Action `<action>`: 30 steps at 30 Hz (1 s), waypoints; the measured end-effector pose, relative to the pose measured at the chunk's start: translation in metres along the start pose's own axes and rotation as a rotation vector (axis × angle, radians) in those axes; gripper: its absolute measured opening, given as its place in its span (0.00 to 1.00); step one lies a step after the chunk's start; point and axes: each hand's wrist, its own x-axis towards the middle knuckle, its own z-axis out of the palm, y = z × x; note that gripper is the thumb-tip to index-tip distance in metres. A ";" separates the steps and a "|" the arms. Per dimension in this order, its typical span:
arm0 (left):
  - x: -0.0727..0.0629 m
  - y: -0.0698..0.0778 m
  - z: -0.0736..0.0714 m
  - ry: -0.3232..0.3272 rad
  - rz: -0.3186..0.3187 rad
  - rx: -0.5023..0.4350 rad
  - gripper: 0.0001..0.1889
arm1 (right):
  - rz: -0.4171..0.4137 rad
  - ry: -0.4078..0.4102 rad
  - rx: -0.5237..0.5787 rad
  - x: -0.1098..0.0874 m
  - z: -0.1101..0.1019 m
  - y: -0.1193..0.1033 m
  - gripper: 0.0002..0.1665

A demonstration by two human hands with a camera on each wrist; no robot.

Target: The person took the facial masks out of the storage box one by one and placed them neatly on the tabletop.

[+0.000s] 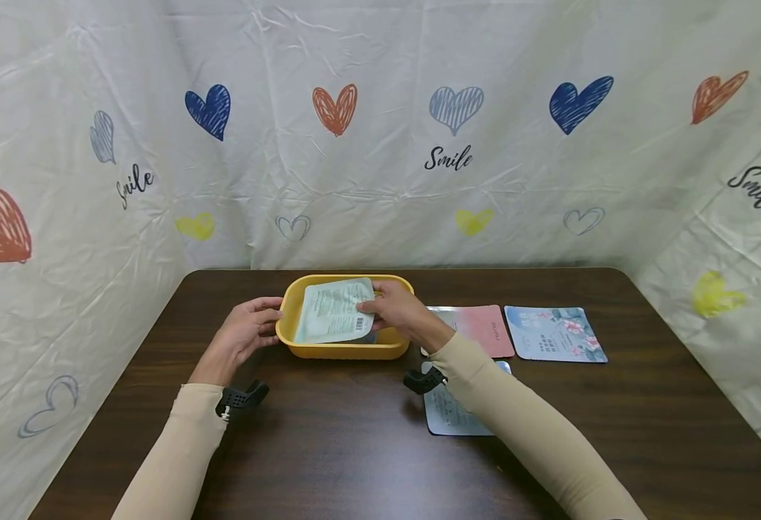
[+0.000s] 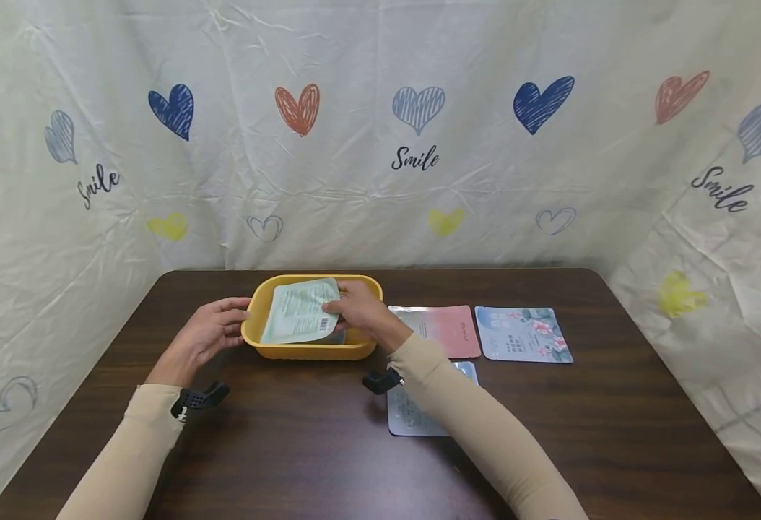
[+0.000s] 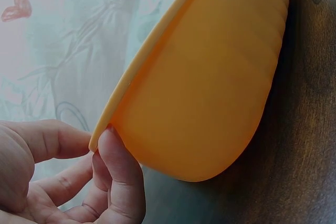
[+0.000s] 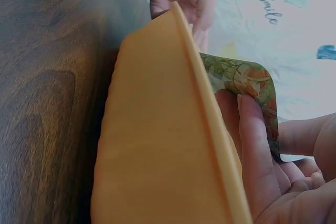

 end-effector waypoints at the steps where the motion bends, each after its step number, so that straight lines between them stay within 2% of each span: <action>1: 0.000 0.000 0.000 0.002 -0.001 0.000 0.24 | -0.001 -0.003 0.003 -0.001 -0.002 0.000 0.19; 10: 0.000 -0.001 -0.001 -0.001 -0.002 0.003 0.23 | -0.013 0.001 0.042 -0.011 -0.019 -0.002 0.21; 18: -0.001 0.000 -0.001 -0.007 0.004 0.000 0.24 | -0.028 -0.014 0.098 -0.020 -0.026 -0.004 0.22; 30: 0.001 0.000 -0.001 -0.011 -0.003 -0.002 0.25 | -0.015 0.025 0.092 -0.038 -0.047 -0.004 0.22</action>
